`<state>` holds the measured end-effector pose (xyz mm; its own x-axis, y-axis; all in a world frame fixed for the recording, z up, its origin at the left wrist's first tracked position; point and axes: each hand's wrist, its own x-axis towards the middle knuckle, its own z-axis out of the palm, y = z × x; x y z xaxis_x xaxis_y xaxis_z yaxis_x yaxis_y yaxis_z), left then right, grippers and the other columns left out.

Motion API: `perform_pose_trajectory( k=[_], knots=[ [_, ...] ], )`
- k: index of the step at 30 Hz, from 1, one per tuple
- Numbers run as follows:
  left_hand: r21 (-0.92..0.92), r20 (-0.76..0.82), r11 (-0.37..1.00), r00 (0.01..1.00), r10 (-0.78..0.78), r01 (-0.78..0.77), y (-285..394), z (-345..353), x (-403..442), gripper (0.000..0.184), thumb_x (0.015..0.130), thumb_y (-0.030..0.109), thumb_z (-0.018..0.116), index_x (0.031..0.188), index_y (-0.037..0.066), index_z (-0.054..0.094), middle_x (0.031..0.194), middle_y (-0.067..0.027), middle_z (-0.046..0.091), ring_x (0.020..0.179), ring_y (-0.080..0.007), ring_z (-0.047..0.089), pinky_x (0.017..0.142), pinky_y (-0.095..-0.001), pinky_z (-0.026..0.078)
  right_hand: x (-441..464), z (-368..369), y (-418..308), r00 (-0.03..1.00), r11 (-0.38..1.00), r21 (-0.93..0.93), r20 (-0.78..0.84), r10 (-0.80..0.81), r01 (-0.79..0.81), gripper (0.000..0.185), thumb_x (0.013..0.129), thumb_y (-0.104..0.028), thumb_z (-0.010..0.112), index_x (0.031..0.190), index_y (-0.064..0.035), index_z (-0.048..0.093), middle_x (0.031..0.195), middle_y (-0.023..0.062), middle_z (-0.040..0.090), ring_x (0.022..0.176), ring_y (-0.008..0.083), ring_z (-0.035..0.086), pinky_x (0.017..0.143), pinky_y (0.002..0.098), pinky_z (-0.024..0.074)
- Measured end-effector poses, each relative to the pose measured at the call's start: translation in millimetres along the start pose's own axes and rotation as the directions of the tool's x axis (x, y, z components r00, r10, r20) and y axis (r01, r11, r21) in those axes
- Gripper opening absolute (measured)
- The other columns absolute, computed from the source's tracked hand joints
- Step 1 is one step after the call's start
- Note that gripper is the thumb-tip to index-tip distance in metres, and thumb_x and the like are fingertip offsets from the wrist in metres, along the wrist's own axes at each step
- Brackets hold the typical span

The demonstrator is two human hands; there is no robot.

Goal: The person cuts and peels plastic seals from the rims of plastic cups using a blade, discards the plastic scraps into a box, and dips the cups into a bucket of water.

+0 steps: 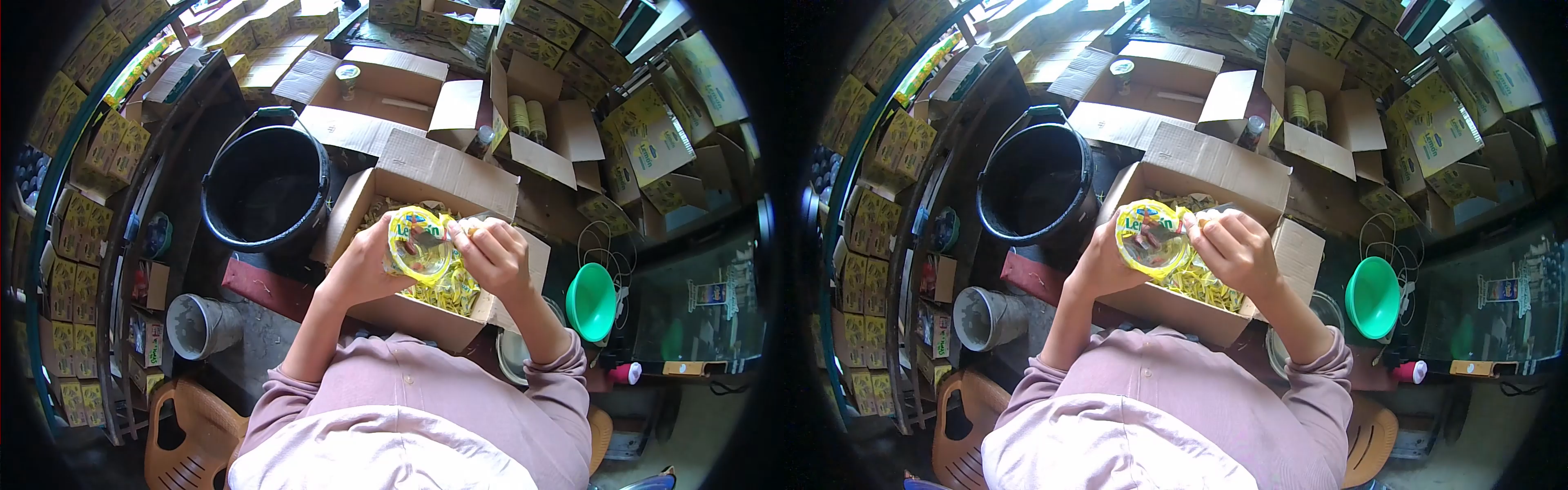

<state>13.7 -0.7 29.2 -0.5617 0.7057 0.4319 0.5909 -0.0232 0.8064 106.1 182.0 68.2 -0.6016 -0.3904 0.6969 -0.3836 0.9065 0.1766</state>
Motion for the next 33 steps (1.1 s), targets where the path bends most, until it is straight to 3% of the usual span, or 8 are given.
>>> perform_pose_trajectory(
  k=[3, 4, 8, 14, 20, 27, 31, 33],
  knots=[
    [0.001, -0.01, 0.999, 0.999, -0.048, 0.048, 0, -1, 1, 0.062, 0.058, 0.01, 0.073, 0.111, -0.001, 0.042, 0.097, -0.0183, 0.056, 0.09, -0.0308, 0.058, 0.076, -0.0339, 0.048, 2, 6, 0, 0.928, 0.896, 0.244, 0.061, 0.368, -0.372, 0.01, 0.064, 0.0, 0.066, 0.072, -0.0038, 0.062, 0.063, 0.0048, 0.051, 0.058, 0.0174, 0.053, 0.051, 0.0284, 0.045],
    [-0.015, 0.013, 0.996, 0.997, -0.082, 0.082, 3, -3, 3, 0.061, 0.059, 0.009, 0.073, 0.111, -0.001, 0.042, 0.097, -0.0183, 0.056, 0.09, -0.0305, 0.058, 0.076, -0.0338, 0.048, 2, 6, 4, 0.843, 0.715, 0.453, 0.208, 0.497, -0.533, 0.015, 0.064, 0.004, 0.064, 0.077, -0.0021, 0.063, 0.065, 0.0075, 0.055, 0.058, 0.0166, 0.056, 0.053, 0.0272, 0.0457],
    [-0.066, 0.064, 0.987, 0.988, -0.143, 0.147, -5, -3, 3, 0.059, 0.06, 0.009, 0.072, 0.11, -0.002, 0.042, 0.095, -0.0166, 0.057, 0.087, -0.0278, 0.059, 0.076, -0.0328, 0.048, -7, 7, 21, 0.636, 0.285, 0.586, 0.57, 0.52, -0.759, 0.016, 0.067, 0.008, 0.062, 0.081, 0.0015, 0.063, 0.073, 0.0014, 0.059, 0.064, 0.0042, 0.054, 0.059, 0.0186, 0.045],
    [-0.105, 0.08, 0.982, 0.986, -0.147, 0.155, -15, 3, 6, 0.055, 0.062, 0.009, 0.07, 0.108, -0.002, 0.042, 0.089, -0.0125, 0.059, 0.08, -0.0215, 0.06, 0.072, -0.0296, 0.049, -29, 17, 27, 0.595, 0.27, 0.545, 0.604, 0.531, -0.794, 0.048, 0.067, 0.009, 0.058, 0.113, -0.0043, 0.056, 0.07, 0.0044, 0.061, 0.062, 0.0074, 0.057, 0.057, 0.021, 0.0461],
    [0.008, 0.023, 0.987, 0.986, -0.163, 0.163, -22, -2, 7, 0.05, 0.063, 0.008, 0.071, 0.103, -0.003, 0.043, 0.089, -0.0123, 0.058, 0.079, -0.0192, 0.06, 0.068, -0.0303, 0.049, -47, 19, 23, 0.395, -0.032, 0.492, 0.734, 0.552, -0.87, 0.081, 0.067, 0.006, 0.064, 0.137, -0.0097, 0.024, 0.073, 0.0054, 0.06, 0.063, 0.0086, 0.058, 0.057, 0.022, 0.0484],
    [-0.026, 0.016, 0.977, 0.977, -0.212, 0.212, -18, -9, 6, 0.051, 0.063, 0.007, 0.071, 0.106, -0.003, 0.044, 0.094, -0.0135, 0.056, 0.086, -0.0206, 0.059, 0.076, -0.0306, 0.049, -66, 43, 12, 0.347, 0.453, 0.131, 0.832, 0.433, -0.882, 0.1, 0.058, 0.005, 0.061, 0.14, -0.019, 0.008, 0.069, 0.0123, 0.063, 0.06, 0.0183, 0.061, 0.061, 0.029, 0.0512],
    [-0.067, 0.005, 0.968, 0.97, -0.243, 0.243, -21, -10, 3, 0.051, 0.063, 0.007, 0.071, 0.106, -0.003, 0.044, 0.095, -0.0132, 0.056, 0.087, -0.0201, 0.059, 0.076, -0.0301, 0.048, -64, 38, 13, 0.323, 0.085, 0.312, 0.898, 0.299, -0.946, 0.108, 0.06, 0.007, 0.059, 0.138, -0.0242, -0.009, 0.066, 0.0135, 0.062, 0.06, 0.0215, 0.062, 0.063, 0.0326, 0.0516],
    [-0.096, 0.008, 0.962, 0.966, -0.258, 0.257, -23, -10, 2, 0.051, 0.063, 0.007, 0.07, 0.106, -0.002, 0.045, 0.095, -0.013, 0.056, 0.088, -0.0199, 0.058, 0.077, -0.0297, 0.048, -70, 43, 13, 0.325, 0.092, 0.312, 0.895, 0.305, -0.946, 0.111, 0.06, 0.006, 0.059, 0.137, -0.0243, -0.015, 0.067, 0.0144, 0.062, 0.059, 0.0218, 0.062, 0.062, 0.0323, 0.0516]
  ],
)
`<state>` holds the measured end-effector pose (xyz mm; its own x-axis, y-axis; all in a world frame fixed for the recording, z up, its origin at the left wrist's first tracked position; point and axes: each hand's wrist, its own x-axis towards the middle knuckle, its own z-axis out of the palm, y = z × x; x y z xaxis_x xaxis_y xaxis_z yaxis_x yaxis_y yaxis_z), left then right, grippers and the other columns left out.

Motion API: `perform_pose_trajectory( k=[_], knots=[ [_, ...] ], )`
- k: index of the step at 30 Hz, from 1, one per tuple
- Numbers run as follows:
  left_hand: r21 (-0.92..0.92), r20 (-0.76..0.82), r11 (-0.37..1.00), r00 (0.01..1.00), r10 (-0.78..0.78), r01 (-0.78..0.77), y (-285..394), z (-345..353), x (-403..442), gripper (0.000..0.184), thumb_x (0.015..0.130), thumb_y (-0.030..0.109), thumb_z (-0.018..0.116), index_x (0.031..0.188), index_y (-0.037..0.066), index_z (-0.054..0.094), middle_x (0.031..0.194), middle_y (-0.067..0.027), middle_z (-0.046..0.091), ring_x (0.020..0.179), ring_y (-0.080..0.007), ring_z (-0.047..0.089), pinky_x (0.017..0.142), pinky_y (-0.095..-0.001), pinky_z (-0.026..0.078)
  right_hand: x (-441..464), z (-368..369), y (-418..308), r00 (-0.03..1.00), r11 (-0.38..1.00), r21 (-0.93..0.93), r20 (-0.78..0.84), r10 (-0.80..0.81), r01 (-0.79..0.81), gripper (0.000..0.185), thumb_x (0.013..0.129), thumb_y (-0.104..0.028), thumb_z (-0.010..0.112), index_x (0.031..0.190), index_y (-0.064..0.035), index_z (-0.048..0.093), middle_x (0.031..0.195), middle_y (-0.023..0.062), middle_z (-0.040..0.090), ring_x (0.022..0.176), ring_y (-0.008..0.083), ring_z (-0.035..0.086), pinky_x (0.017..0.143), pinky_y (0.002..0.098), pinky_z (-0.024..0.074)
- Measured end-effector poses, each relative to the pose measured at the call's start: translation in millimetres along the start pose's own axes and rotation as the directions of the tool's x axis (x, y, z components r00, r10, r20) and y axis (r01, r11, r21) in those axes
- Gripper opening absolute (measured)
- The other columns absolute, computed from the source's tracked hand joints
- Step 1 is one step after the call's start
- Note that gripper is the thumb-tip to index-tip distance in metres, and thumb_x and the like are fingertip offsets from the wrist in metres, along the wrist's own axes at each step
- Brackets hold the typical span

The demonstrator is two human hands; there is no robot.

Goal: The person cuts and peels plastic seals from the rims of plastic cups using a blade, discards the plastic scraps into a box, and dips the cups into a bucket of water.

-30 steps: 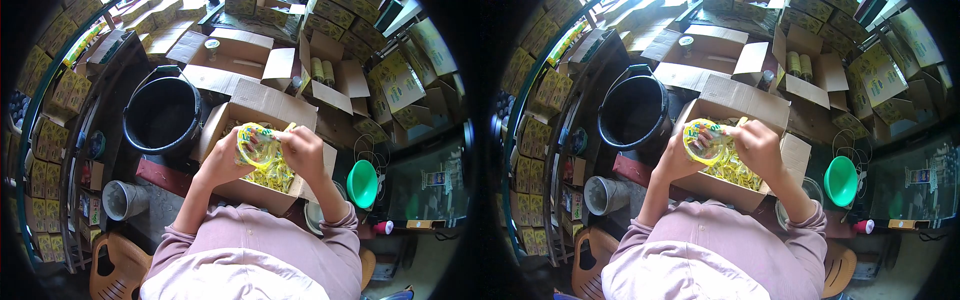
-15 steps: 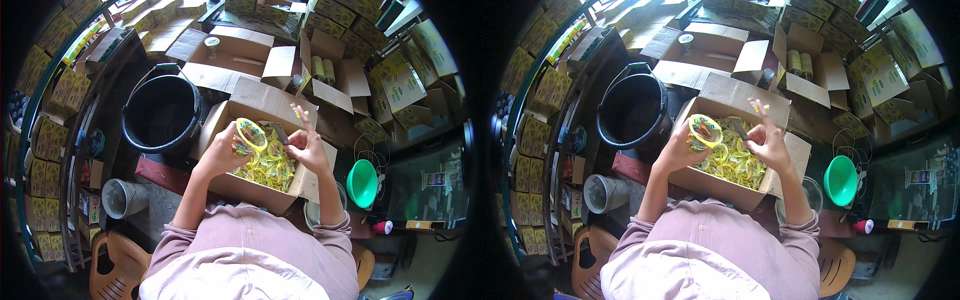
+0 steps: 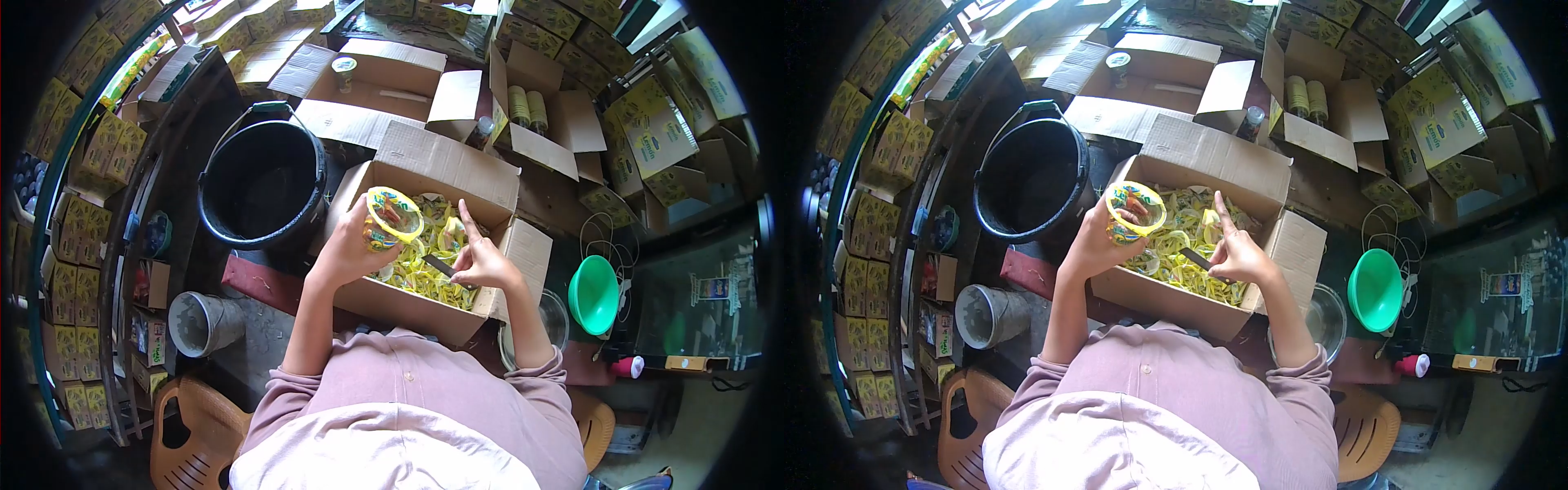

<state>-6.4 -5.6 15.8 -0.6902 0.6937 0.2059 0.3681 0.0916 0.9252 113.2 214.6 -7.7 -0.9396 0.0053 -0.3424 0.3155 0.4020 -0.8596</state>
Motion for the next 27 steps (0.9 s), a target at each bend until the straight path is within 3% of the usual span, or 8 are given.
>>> perform_pose_trajectory(
  k=[1, 4, 7, 10, 11, 14, 18, 27],
  knots=[
    [0.0, 0.001, 1.0, 1.0, -0.006, 0.006, 0, 0, -1, 0.051, 0.063, 0.007, 0.07, 0.106, -0.002, 0.045, 0.095, -0.0129, 0.056, 0.088, -0.0198, 0.058, 0.077, -0.0297, 0.048, 1, 1, 4, 1.0, 1.0, -0.002, -0.003, 0.0, 0.0, 0.112, 0.061, 0.006, 0.059, 0.136, -0.0244, -0.018, 0.067, 0.0148, 0.062, 0.059, 0.0219, 0.062, 0.062, 0.0321, 0.0516],
    [-0.001, 0.001, 1.0, 1.0, -0.009, 0.009, 1, 1, -1, 0.052, 0.063, 0.007, 0.07, 0.107, -0.002, 0.045, 0.095, -0.0127, 0.056, 0.088, -0.0199, 0.058, 0.078, -0.0299, 0.047, 1, 7, 7, 0.986, 0.986, -0.164, -0.165, -0.014, -0.013, 0.104, 0.06, 0.005, 0.061, 0.14, -0.0203, -0.002, 0.066, 0.0144, 0.062, 0.059, 0.0209, 0.062, 0.061, 0.0309, 0.0513],
    [0.015, 0.005, 1.0, 1.0, 0.02, -0.02, 2, -1, -1, 0.053, 0.062, 0.007, 0.071, 0.107, -0.002, 0.045, 0.095, -0.0129, 0.056, 0.088, -0.0211, 0.058, 0.078, -0.0306, 0.047, 0, 5, 9, 0.934, 0.942, -0.278, -0.248, -0.259, 0.187, 0.072, 0.063, 0.007, 0.061, 0.129, -0.0128, 0.04, 0.068, 0.0127, 0.062, 0.06, 0.02, 0.062, 0.059, 0.0294, 0.0502],
    [0.058, -0.002, 0.996, 0.998, 0.065, -0.065, 4, -3, -4, 0.056, 0.06, 0.008, 0.072, 0.108, -0.001, 0.044, 0.095, -0.0131, 0.056, 0.088, -0.0226, 0.058, 0.078, -0.0311, 0.047, -9, -1, -12, 0.683, 0.828, -0.412, -0.479, -0.552, 0.38, 0.033, 0.065, 0.01, 0.059, 0.094, -0.0059, 0.063, 0.071, 0.0108, 0.061, 0.062, 0.0188, 0.061, 0.058, 0.0287, 0.049],
    [0.067, -0.007, 0.994, 0.997, 0.082, -0.081, 5, -3, -5, 0.057, 0.06, 0.008, 0.072, 0.109, -0.001, 0.044, 0.095, -0.0131, 0.056, 0.088, -0.0231, 0.059, 0.078, -0.0312, 0.047, -16, -1, -27, 0.615, 0.825, -0.451, -0.557, -0.558, 0.34, 0.021, 0.066, 0.009, 0.06, 0.08, -0.0052, 0.064, 0.075, 0.0091, 0.061, 0.066, 0.0188, 0.06, 0.057, 0.0282, 0.0484],
    [0.09, -0.019, 0.985, 0.989, 0.147, -0.145, 8, -1, -6, 0.06, 0.058, 0.007, 0.073, 0.11, -0.001, 0.044, 0.095, -0.0131, 0.057, 0.088, -0.0239, 0.059, 0.077, -0.0311, 0.047, -21, -1, -48, 0.355, 0.591, -0.694, -0.476, -0.805, 0.41, 0.021, 0.064, 0.006, 0.063, 0.081, -0.0062, 0.064, 0.077, 0.0068, 0.06, 0.069, 0.0195, 0.059, 0.059, 0.0292, 0.0487],
    [0.022, -0.014, 0.983, 0.983, 0.184, -0.184, 13, 0, -5, 0.062, 0.057, 0.006, 0.074, 0.11, 0.0, 0.044, 0.095, -0.0131, 0.056, 0.088, -0.025, 0.059, 0.077, -0.031, 0.047, -24, 5, -67, 0.309, 0.337, -0.855, -0.222, -0.925, 0.393, 0.018, 0.065, -0.001, 0.063, 0.082, -0.006, 0.065, 0.079, 0.0036, 0.059, 0.074, 0.0186, 0.058, 0.066, 0.0299, 0.0483],
    [0.066, -0.028, 0.971, 0.973, 0.23, -0.228, 25, 0, -14, 0.058, 0.059, 0.007, 0.075, 0.109, -0.001, 0.046, 0.096, -0.0143, 0.057, 0.087, -0.0247, 0.059, 0.077, -0.0312, 0.047, -18, 10, -80, 0.291, 0.209, -0.891, -0.092, -0.952, 0.403, 0.019, 0.066, -0.009, 0.065, 0.084, -0.0058, 0.065, 0.082, 0.0034, 0.059, 0.078, 0.0161, 0.058, 0.07, 0.0296, 0.0489]
  ],
)
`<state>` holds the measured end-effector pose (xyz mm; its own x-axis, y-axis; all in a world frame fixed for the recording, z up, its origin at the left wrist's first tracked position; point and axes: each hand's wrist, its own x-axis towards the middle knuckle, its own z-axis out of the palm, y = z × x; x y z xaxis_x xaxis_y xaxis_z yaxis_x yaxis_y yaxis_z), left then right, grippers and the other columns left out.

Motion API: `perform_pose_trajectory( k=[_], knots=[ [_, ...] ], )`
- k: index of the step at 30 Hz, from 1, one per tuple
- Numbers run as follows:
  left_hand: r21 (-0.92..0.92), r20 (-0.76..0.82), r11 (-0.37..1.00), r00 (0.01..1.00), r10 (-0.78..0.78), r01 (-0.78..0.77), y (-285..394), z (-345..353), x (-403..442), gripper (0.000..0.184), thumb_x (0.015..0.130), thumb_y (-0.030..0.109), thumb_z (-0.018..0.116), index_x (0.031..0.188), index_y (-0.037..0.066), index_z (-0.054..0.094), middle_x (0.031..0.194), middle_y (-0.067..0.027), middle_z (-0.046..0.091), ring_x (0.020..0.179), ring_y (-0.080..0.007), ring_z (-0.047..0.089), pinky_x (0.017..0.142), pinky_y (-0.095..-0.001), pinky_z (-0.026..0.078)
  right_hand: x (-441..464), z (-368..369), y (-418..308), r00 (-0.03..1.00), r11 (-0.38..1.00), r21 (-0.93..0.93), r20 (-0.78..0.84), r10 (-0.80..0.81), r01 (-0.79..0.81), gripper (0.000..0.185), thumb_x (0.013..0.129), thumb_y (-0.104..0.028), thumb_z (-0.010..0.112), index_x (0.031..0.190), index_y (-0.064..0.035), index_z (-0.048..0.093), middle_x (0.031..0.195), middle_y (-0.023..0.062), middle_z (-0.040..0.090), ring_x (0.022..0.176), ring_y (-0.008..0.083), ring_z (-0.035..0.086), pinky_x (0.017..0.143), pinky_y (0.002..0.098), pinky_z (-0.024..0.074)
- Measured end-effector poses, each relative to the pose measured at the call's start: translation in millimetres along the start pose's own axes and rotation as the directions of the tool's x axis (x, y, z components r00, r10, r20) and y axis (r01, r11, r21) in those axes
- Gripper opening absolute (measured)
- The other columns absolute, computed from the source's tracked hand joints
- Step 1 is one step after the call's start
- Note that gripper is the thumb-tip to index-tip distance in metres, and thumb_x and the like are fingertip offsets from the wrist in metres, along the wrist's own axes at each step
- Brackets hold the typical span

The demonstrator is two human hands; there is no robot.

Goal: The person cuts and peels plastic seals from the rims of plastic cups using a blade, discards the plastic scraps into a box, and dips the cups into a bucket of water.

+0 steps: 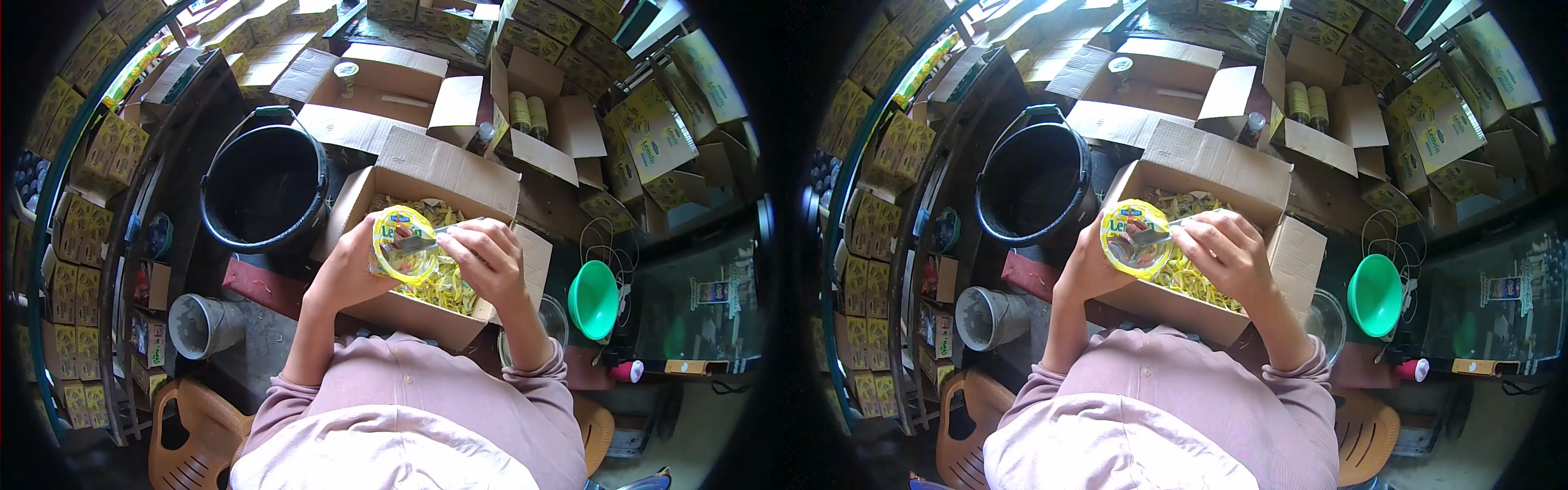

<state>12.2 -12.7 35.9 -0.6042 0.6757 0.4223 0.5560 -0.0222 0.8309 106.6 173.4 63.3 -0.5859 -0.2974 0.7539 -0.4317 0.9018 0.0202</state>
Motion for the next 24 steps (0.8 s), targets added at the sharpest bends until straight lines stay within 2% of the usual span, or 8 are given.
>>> perform_pose_trajectory(
  k=[9, 12, 15, 18, 24],
  knots=[
    [0.008, 0.011, 0.999, 0.999, 0.039, -0.039, 13, -2, 0, 0.057, 0.06, 0.011, 0.076, 0.107, -0.001, 0.047, 0.095, -0.0147, 0.058, 0.087, -0.0255, 0.06, 0.075, -0.0314, 0.048, 2, -1, 0, 0.991, 0.992, -0.063, -0.065, -0.115, 0.111, 0.014, 0.069, -0.008, 0.065, 0.082, -0.0063, 0.067, 0.077, 0.0039, 0.06, 0.074, 0.0142, 0.059, 0.071, 0.0296, 0.0514],
    [-0.01, 0.035, 1.0, 0.999, 0.026, -0.025, 14, -1, -1, 0.058, 0.061, 0.013, 0.075, 0.109, 0.0, 0.046, 0.096, -0.0158, 0.058, 0.087, -0.0281, 0.059, 0.076, -0.0326, 0.048, 4, -1, 0, 0.981, 0.983, -0.054, -0.072, -0.178, 0.174, 0.023, 0.07, -0.007, 0.064, 0.092, -0.0038, 0.065, 0.075, 0.0048, 0.06, 0.071, 0.0147, 0.059, 0.069, 0.0297, 0.0518],
    [0.057, 0.055, 0.998, 0.998, -0.007, 0.003, 10, 4, -3, 0.06, 0.061, 0.014, 0.074, 0.111, -0.001, 0.044, 0.096, -0.0172, 0.057, 0.088, -0.0316, 0.058, 0.077, -0.0343, 0.047, 1, 6, 2, 0.981, 0.989, 0.014, -0.126, -0.146, 0.149, 0.035, 0.071, -0.005, 0.063, 0.105, 0.0005, 0.059, 0.071, 0.0056, 0.06, 0.068, 0.0155, 0.06, 0.067, 0.03, 0.052],
    [0.019, 0.077, 1.0, 0.997, 0.015, -0.017, 8, 5, -2, 0.063, 0.06, 0.015, 0.074, 0.112, -0.001, 0.043, 0.097, -0.018, 0.057, 0.089, -0.0339, 0.058, 0.077, -0.0353, 0.047, -3, 11, 5, 0.972, 0.984, 0.025, -0.163, -0.17, 0.176, 0.043, 0.07, -0.002, 0.062, 0.112, 0.0042, 0.052, 0.069, 0.0063, 0.059, 0.066, 0.016, 0.059, 0.067, 0.0305, 0.0519],
    [-0.021, 0.12, 0.999, 0.992, -0.029, 0.031, 9, 5, 1, 0.065, 0.056, 0.012, 0.073, 0.113, 0.0, 0.044, 0.097, -0.0166, 0.058, 0.089, -0.0321, 0.058, 0.077, -0.0345, 0.047, -4, 13, 11, 0.971, 0.979, 0.045, -0.143, -0.192, 0.2, 0.043, 0.069, -0.003, 0.063, 0.11, 0.0065, 0.052, 0.069, 0.0073, 0.059, 0.066, 0.0167, 0.059, 0.066, 0.031, 0.052]
  ],
)
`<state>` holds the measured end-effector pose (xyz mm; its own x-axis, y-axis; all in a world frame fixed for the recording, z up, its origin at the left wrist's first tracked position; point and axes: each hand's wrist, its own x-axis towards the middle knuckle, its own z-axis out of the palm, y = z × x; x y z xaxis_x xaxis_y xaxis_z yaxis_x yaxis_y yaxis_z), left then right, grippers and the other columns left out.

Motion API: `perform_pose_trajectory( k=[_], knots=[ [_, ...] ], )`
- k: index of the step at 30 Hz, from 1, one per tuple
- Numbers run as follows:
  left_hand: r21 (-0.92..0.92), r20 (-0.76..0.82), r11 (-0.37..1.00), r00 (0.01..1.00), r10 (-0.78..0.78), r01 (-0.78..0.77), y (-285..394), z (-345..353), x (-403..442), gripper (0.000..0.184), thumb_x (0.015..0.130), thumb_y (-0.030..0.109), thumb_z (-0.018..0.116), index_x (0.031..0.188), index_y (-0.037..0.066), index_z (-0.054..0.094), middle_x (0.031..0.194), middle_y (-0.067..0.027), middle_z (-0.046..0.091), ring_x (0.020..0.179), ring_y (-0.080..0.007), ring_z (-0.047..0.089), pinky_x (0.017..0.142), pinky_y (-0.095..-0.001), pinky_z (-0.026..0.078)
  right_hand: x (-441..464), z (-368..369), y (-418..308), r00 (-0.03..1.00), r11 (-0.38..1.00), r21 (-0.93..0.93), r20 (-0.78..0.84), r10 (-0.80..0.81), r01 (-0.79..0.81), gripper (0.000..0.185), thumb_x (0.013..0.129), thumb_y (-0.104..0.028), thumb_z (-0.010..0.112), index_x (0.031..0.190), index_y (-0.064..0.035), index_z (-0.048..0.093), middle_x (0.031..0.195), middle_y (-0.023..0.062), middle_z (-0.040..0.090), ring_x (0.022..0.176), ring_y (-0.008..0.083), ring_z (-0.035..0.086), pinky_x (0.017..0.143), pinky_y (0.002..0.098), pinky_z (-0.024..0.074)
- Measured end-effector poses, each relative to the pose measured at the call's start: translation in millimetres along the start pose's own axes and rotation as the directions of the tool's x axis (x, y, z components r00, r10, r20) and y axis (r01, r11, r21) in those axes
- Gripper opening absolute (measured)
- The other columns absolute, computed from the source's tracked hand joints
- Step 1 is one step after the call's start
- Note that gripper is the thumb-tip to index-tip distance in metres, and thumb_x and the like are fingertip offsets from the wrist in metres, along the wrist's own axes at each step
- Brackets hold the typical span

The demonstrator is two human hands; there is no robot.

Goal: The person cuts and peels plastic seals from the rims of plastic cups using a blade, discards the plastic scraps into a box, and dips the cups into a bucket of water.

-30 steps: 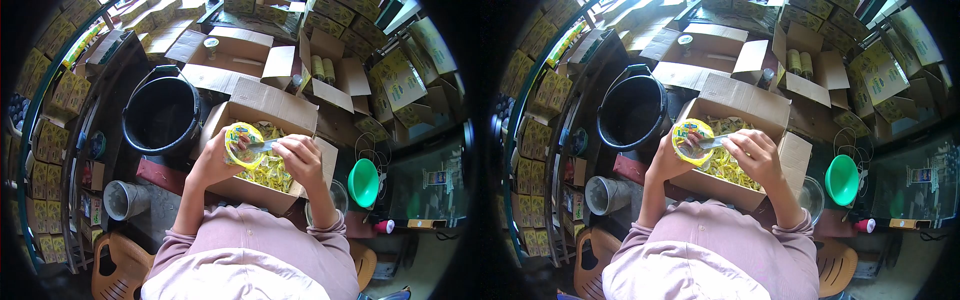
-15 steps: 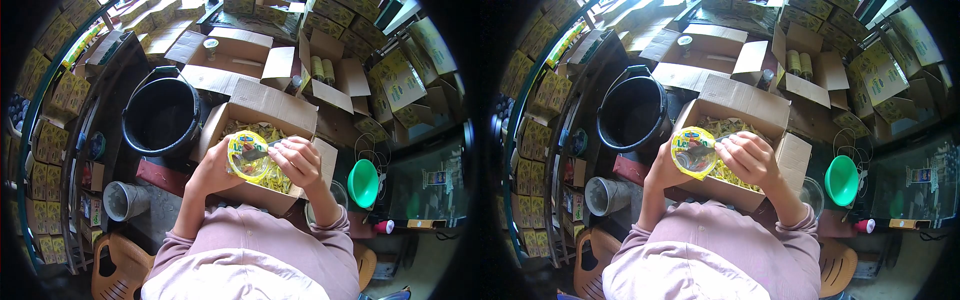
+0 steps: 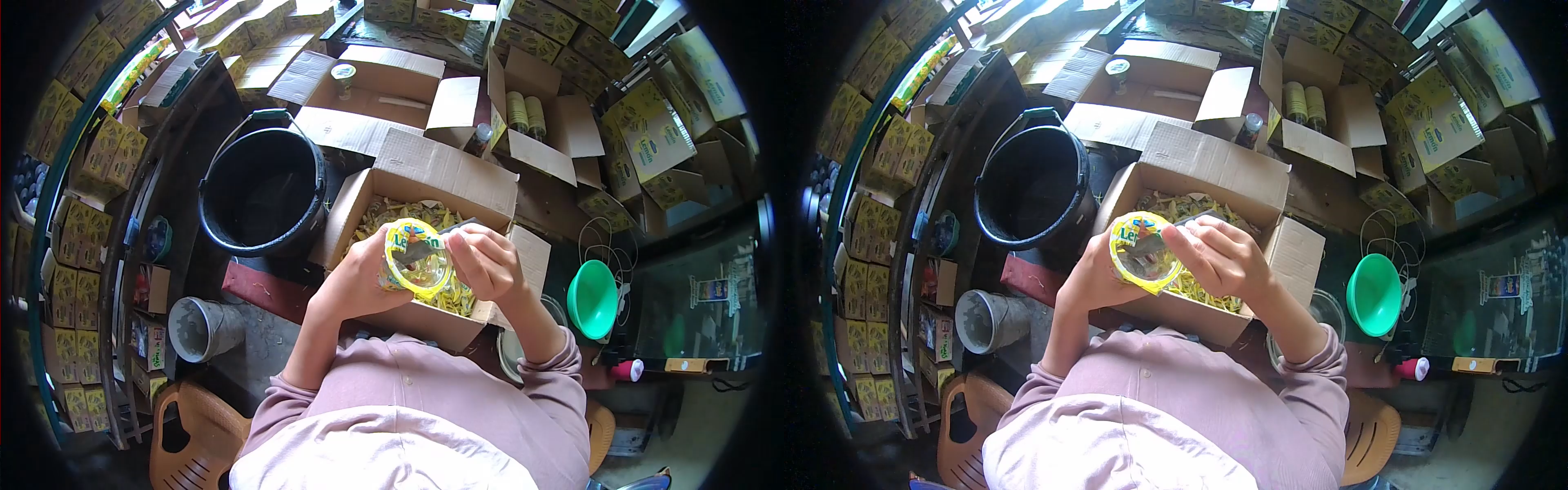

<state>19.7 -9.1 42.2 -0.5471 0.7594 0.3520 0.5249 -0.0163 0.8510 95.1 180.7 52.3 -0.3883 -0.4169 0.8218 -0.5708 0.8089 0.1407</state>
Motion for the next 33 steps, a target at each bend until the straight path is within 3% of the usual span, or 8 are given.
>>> perform_pose_trajectory(
  k=[9, 12, 16, 18, 25, 29, 30, 33],
  knots=[
    [-0.137, 0.183, 0.991, 0.983, 0.025, 0.0, -4, -3, 6, 0.058, 0.056, 0.009, 0.071, 0.108, 0.001, 0.048, 0.095, -0.0127, 0.059, 0.086, -0.0248, 0.059, 0.077, -0.0311, 0.046, -1, -1, 4, 1.0, 0.999, 0.035, 0.019, -0.023, 0.022, 0.042, 0.066, -0.004, 0.064, 0.106, 0.0069, 0.055, 0.072, 0.0083, 0.06, 0.067, 0.0177, 0.06, 0.067, 0.0309, 0.0529],
    [-0.362, 0.184, 0.932, 0.981, 0.06, 0.011, -9, 1, 8, 0.044, 0.056, 0.012, 0.073, 0.096, 0.003, 0.056, 0.084, -0.0043, 0.06, 0.076, -0.0142, 0.058, 0.073, -0.026, 0.047, 2, -4, 4, 0.999, 0.997, 0.074, 0.044, -0.009, 0.006, 0.043, 0.066, -0.004, 0.064, 0.106, 0.0068, 0.055, 0.073, 0.0083, 0.061, 0.068, 0.0176, 0.06, 0.067, 0.0306, 0.0529],
    [-0.488, 0.382, 0.861, 0.922, 0.067, 0.14, -15, 1, 10, 0.038, 0.058, 0.011, 0.071, 0.092, 0.003, 0.056, 0.079, -0.0038, 0.059, 0.072, -0.0105, 0.056, 0.067, -0.0251, 0.046, 2, -2, 4, 1.0, 0.998, 0.063, 0.02, -0.011, 0.009, 0.041, 0.068, -0.005, 0.064, 0.106, 0.0069, 0.055, 0.073, 0.008, 0.061, 0.068, 0.0172, 0.06, 0.067, 0.0302, 0.0528],
    [-0.527, 0.486, 0.804, 0.874, 0.02, 0.275, -14, -1, 11, 0.036, 0.059, 0.011, 0.071, 0.091, 0.003, 0.056, 0.077, -0.0047, 0.059, 0.07, -0.0096, 0.056, 0.064, -0.0253, 0.046, 1, -1, 5, 1.0, 0.998, 0.062, 0.0, -0.001, 0.001, 0.04, 0.069, -0.005, 0.064, 0.106, 0.0067, 0.055, 0.073, 0.0078, 0.061, 0.068, 0.017, 0.061, 0.067, 0.0301, 0.0528],
    [-0.647, 0.723, 0.549, 0.655, 0.22, 0.53, -24, 9, 18, 0.032, 0.064, 0.012, 0.069, 0.091, 0.002, 0.054, 0.078, -0.0041, 0.058, 0.069, -0.0106, 0.054, 0.064, -0.0232, 0.046, 6, -2, 4, 0.999, 0.996, 0.089, -0.024, 0.023, -0.021, 0.037, 0.071, -0.01, 0.066, 0.103, 0.0051, 0.056, 0.074, 0.0071, 0.062, 0.068, 0.0165, 0.061, 0.067, 0.0299, 0.0528],
    [-0.751, 0.661, 0.383, 0.621, 0.422, 0.539, -30, 17, 23, 0.043, 0.065, 0.012, 0.068, 0.096, -0.007, 0.047, 0.073, -0.0123, 0.055, 0.059, -0.0179, 0.055, 0.051, -0.0268, 0.045, 10, -3, 2, 0.999, 0.996, 0.084, -0.031, 0.02, -0.017, 0.036, 0.07, -0.015, 0.07, 0.1, 0.0022, 0.058, 0.074, 0.0062, 0.061, 0.068, 0.0164, 0.061, 0.067, 0.0297, 0.0528],
    [-0.778, 0.623, 0.267, 0.641, 0.449, 0.569, -31, 21, 22, 0.042, 0.064, 0.009, 0.068, 0.095, -0.009, 0.046, 0.071, -0.0152, 0.054, 0.056, -0.0195, 0.055, 0.049, -0.0281, 0.044, 10, -2, 2, 0.999, 0.996, 0.09, -0.032, 0.019, -0.016, 0.035, 0.069, -0.015, 0.071, 0.098, 0.0012, 0.059, 0.074, 0.0061, 0.061, 0.068, 0.0164, 0.061, 0.067, 0.0296, 0.0528],
    [-0.776, 0.6, 0.12, 0.666, 0.444, 0.619, -27, 24, 21, 0.044, 0.063, 0.008, 0.068, 0.096, -0.01, 0.044, 0.07, -0.0159, 0.053, 0.053, -0.02, 0.054, 0.045, -0.0283, 0.043, 11, 0, 0, 0.999, 0.994, 0.107, -0.051, 0.02, -0.014, 0.02, 0.069, -0.007, 0.065, 0.086, 0.0032, 0.061, 0.071, 0.0092, 0.062, 0.067, 0.0189, 0.062, 0.064, 0.032, 0.0533]
  ],
)
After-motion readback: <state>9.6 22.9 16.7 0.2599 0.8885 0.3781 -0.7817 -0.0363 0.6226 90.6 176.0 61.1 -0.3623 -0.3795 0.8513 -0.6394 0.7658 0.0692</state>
